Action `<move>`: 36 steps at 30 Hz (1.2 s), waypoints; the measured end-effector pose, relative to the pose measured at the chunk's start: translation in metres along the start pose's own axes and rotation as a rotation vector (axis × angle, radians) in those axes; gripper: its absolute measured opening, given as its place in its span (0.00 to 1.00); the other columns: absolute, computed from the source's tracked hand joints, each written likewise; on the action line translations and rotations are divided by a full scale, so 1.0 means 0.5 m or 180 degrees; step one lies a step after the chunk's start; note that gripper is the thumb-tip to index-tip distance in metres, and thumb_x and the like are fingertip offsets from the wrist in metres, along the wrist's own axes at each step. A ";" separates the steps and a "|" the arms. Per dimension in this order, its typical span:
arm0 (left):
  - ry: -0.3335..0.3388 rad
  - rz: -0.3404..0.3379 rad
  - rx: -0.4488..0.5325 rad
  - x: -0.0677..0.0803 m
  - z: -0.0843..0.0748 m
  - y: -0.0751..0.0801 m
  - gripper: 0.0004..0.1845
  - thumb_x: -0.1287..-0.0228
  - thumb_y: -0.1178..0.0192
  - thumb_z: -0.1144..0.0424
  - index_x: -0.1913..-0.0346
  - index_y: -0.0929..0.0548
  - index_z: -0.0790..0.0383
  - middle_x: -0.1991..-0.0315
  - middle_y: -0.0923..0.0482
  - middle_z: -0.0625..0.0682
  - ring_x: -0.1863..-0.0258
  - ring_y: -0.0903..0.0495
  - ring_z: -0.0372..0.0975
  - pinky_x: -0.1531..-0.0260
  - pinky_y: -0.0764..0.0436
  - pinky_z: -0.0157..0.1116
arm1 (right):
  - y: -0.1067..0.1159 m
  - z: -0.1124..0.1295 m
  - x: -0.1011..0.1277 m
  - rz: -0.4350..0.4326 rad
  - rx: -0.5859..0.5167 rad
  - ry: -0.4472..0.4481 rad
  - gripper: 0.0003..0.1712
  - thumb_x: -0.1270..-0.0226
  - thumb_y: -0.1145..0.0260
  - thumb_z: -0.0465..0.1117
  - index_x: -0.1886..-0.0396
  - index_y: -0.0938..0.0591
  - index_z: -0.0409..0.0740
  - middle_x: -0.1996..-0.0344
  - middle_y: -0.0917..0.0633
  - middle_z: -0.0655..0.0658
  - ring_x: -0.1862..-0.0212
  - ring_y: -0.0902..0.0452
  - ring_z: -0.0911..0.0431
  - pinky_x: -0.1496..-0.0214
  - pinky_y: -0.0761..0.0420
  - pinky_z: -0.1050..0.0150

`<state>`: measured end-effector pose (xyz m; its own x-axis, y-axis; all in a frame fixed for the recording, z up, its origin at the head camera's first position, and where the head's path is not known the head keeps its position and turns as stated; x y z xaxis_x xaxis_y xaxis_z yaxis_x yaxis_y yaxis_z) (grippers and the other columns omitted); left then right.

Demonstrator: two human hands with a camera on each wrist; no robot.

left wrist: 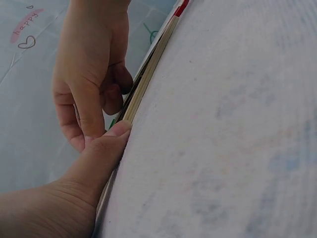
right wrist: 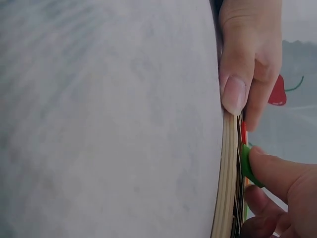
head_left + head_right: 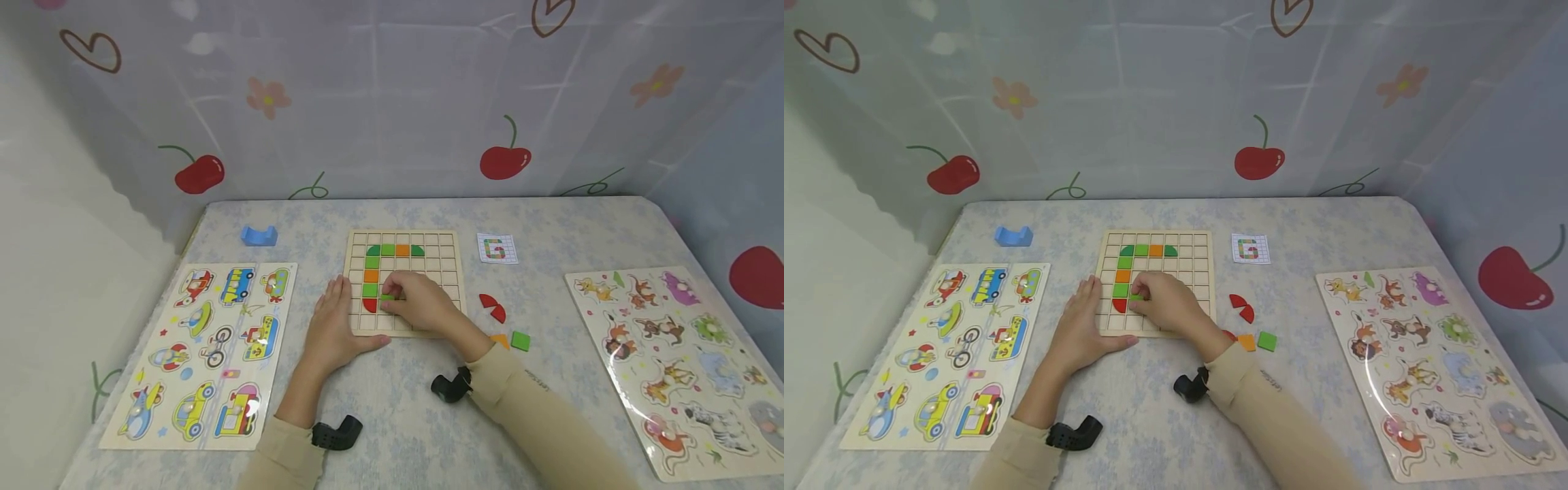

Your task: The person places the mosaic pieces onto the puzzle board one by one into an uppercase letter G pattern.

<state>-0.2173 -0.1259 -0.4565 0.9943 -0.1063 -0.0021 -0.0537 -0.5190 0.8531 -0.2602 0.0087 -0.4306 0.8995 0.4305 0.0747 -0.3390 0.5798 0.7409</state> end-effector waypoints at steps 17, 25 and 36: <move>-0.0012 0.0011 -0.0001 0.000 0.000 -0.003 0.70 0.66 0.33 0.27 0.25 0.55 0.64 0.23 0.59 0.57 0.23 0.61 0.48 0.26 0.53 0.52 | 0.002 0.017 0.020 0.0134 0.0366 0.0153 0.09 0.41 0.31 0.46 0.61 0.13 0.55 0.63 0.21 0.58 0.64 0.26 0.65 0.60 0.24 0.68; 0.0032 0.0010 -0.0010 0.000 0.002 -0.004 0.71 0.67 0.32 0.27 0.25 0.54 0.63 0.23 0.59 0.57 0.23 0.61 0.47 0.26 0.53 0.50 | 0.050 -0.005 0.073 0.0150 0.0205 0.0106 0.12 0.40 0.34 0.40 0.56 0.15 0.53 0.64 0.20 0.54 0.66 0.28 0.60 0.62 0.26 0.65; 0.0043 0.0023 0.0014 0.001 0.003 -0.004 0.71 0.67 0.31 0.28 0.25 0.54 0.62 0.23 0.60 0.56 0.23 0.62 0.47 0.26 0.54 0.50 | 0.136 -0.136 0.181 0.0261 0.0211 -0.0147 0.15 0.38 0.34 0.40 0.50 0.19 0.50 0.62 0.20 0.51 0.66 0.28 0.58 0.64 0.25 0.64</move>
<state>-0.2169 -0.1260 -0.4589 0.9951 -0.0987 0.0112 -0.0613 -0.5221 0.8507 -0.2204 0.1342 -0.4189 0.8818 0.4413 0.1666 -0.3945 0.4962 0.7734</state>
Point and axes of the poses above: each hand's wrist, its own x-axis away from the middle knuckle, its own y-axis out of the back of the hand, z = x × y, the point moved 10 cm from there along -x, towards the middle knuckle
